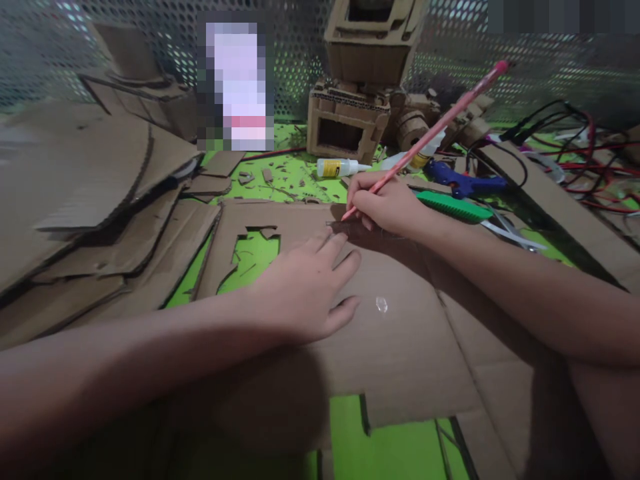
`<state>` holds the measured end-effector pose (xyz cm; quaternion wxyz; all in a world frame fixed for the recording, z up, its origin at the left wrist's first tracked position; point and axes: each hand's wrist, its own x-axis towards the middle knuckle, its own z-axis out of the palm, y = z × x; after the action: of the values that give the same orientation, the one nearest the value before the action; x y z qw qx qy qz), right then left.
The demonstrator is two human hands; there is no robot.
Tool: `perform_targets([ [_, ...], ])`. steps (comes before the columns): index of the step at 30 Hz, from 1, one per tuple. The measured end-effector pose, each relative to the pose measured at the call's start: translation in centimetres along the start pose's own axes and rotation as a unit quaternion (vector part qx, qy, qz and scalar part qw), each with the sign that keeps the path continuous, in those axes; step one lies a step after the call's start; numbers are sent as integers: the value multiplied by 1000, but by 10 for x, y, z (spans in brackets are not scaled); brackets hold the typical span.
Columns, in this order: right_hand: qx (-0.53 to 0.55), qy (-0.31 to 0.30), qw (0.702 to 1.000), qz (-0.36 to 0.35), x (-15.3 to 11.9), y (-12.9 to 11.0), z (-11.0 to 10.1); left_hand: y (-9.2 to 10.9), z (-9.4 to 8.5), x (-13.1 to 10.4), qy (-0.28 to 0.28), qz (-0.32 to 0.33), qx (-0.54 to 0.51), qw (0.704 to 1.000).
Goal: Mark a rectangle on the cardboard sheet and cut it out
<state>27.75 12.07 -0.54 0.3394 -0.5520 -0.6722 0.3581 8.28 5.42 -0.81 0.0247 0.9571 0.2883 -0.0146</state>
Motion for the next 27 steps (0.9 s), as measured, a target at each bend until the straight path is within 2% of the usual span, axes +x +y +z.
perform_targets([
  [8, 26, -3, 1000, -7, 1, 6, 0, -1, 2, 0, 16, 11, 16, 1000],
  [16, 33, 11, 999, 3, 1, 5, 0, 0, 3, -3, 7, 8, 13, 1000],
  [23, 47, -8, 999, 17, 5, 6, 1, 1, 1, -1, -15, 1, 24, 1000],
  [27, 62, 6, 998, -9, 14, 0, -12, 1, -1, -1, -19, 3, 32, 999],
])
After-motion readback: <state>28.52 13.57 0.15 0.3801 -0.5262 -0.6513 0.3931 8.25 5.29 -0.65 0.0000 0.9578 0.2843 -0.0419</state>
